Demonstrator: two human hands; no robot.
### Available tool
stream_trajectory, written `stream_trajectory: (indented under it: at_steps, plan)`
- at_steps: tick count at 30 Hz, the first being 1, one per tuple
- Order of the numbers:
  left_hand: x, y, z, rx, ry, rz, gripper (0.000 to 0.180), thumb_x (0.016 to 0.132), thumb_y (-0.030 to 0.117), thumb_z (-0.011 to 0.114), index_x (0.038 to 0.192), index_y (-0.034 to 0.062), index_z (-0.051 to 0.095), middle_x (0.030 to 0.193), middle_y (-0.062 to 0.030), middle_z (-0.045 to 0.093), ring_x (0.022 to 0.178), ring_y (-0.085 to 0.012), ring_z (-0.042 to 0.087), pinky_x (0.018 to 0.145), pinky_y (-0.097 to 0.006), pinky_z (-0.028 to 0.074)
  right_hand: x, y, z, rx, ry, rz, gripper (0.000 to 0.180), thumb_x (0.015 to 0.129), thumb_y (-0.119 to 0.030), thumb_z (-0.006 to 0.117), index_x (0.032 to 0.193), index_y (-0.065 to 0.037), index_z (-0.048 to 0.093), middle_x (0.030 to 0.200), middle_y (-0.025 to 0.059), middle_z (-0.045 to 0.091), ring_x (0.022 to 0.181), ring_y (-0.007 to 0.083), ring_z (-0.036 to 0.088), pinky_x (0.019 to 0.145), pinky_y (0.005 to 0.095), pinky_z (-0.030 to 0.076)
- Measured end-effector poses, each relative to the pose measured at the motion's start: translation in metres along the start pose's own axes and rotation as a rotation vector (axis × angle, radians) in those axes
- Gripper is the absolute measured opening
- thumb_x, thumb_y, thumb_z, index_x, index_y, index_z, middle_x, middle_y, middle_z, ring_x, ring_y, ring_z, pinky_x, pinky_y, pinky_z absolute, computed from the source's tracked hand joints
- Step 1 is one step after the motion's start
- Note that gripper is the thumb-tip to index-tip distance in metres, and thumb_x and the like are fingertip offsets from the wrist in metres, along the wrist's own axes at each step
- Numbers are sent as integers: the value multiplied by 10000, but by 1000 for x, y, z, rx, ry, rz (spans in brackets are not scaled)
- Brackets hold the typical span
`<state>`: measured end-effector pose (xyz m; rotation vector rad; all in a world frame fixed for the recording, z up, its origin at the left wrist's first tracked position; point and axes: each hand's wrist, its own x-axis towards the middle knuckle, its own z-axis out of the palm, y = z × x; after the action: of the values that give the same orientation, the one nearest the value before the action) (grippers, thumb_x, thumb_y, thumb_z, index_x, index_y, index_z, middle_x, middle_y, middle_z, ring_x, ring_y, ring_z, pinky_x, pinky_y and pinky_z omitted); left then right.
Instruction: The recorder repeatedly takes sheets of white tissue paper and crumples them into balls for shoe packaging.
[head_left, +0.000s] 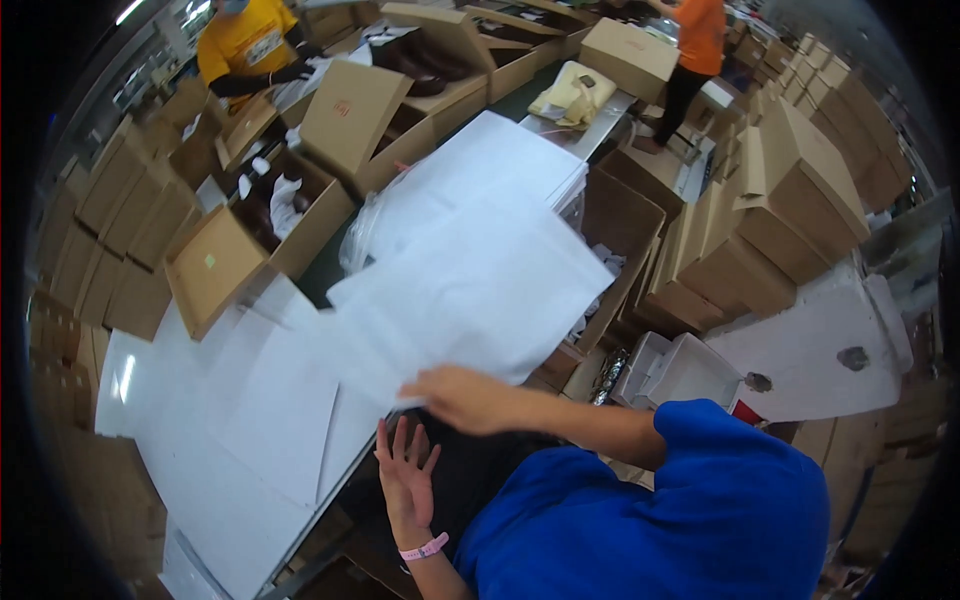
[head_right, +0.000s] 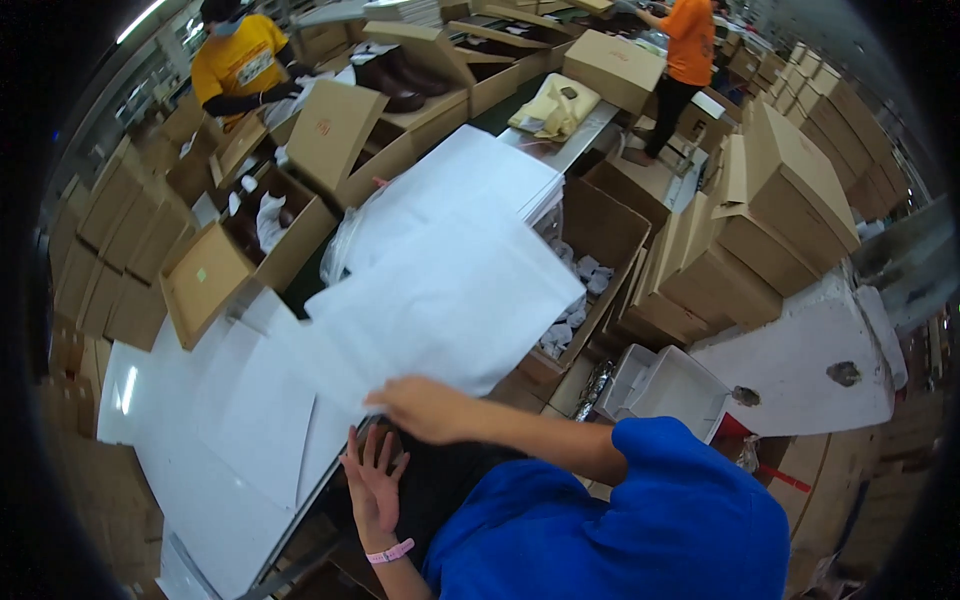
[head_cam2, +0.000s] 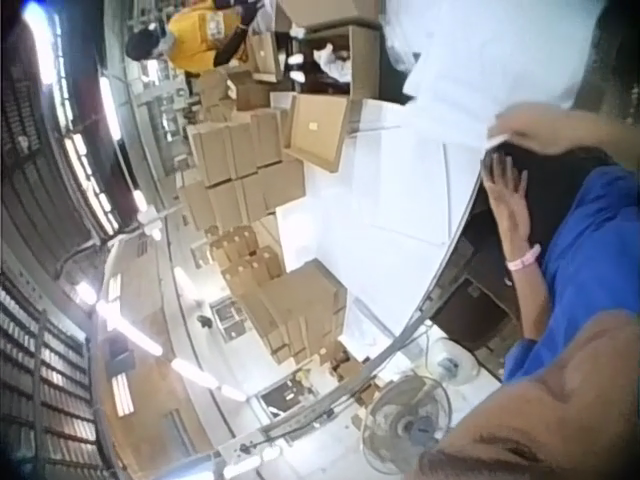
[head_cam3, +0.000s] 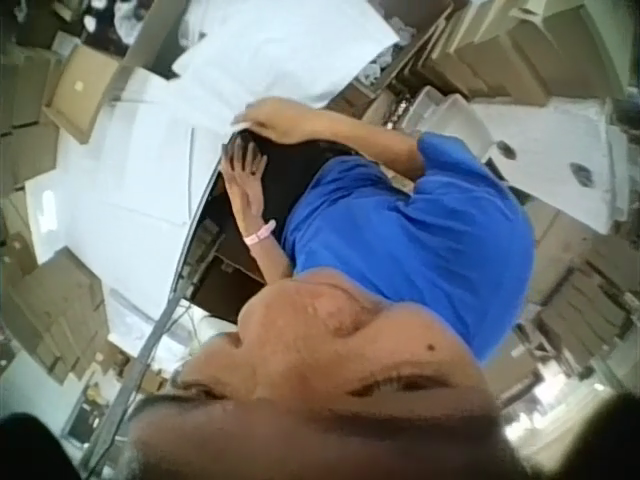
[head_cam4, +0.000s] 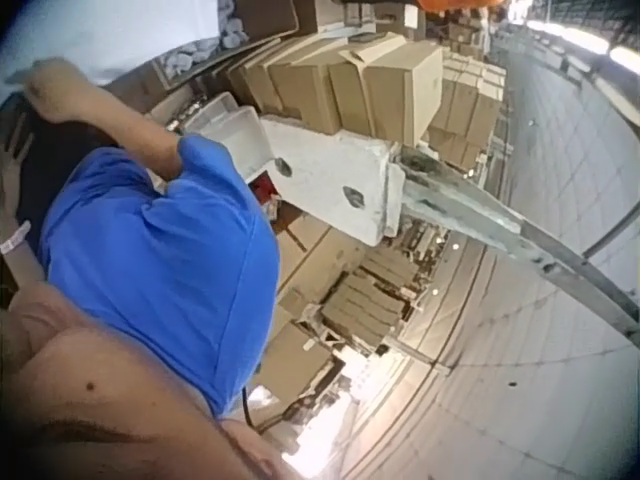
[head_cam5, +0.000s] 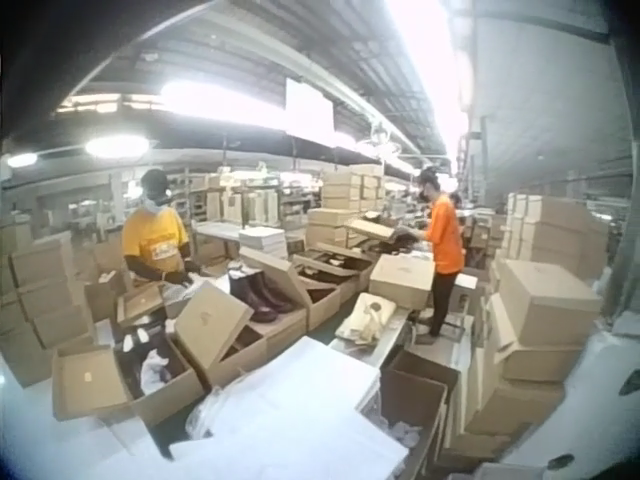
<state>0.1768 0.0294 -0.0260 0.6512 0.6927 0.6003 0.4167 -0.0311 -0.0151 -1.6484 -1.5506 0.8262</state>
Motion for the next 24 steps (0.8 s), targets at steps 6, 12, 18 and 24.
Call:
stream_trajectory:
  at_steps: [6, 12, 18, 24]
  plan:
    - [40, 4, -35, 100, 64, -16, 633, 1158, 334, 660, 1662, 9, 457, 1541, -171, 631, 1417, -345, 624, 1175, -530, 519, -20, -15, 43, -19, -144, -233, 477, 1116, -289, 684, 1546, -83, 664, 1669, 187, 594, 1613, 469, 462, 1355, 642, 283]
    - [32, 19, -61, -15, 204, 16, 614, 1180, 373, 559, 1625, -46, 506, 1538, -197, 659, 1384, -348, 667, 1152, -509, 551, -14, 63, -31, -175, 716, -64, 429, 1013, -274, 805, 1411, -130, 738, 1635, 211, 602, 1569, 452, 495, 1328, 633, 323]
    - [8, 52, -65, -74, 229, 80, 698, 1186, 513, 491, 1697, 39, 456, 1623, -152, 608, 1462, -350, 607, 1210, -512, 507, -66, 169, -113, -336, 1080, 521, 760, 1006, -383, 840, 1616, -65, 516, 1428, 280, 680, 1352, 433, 651, 1198, 536, 477]
    - [-3, 64, -86, -114, 246, 94, 784, 1165, 618, 439, 1744, 90, 409, 1668, -133, 566, 1506, -364, 565, 1237, -536, 478, -69, 163, -112, 462, 737, 820, 888, 992, -497, 893, 1624, -2, 512, 1368, 186, 738, 1194, 245, 730, 984, 387, 601]
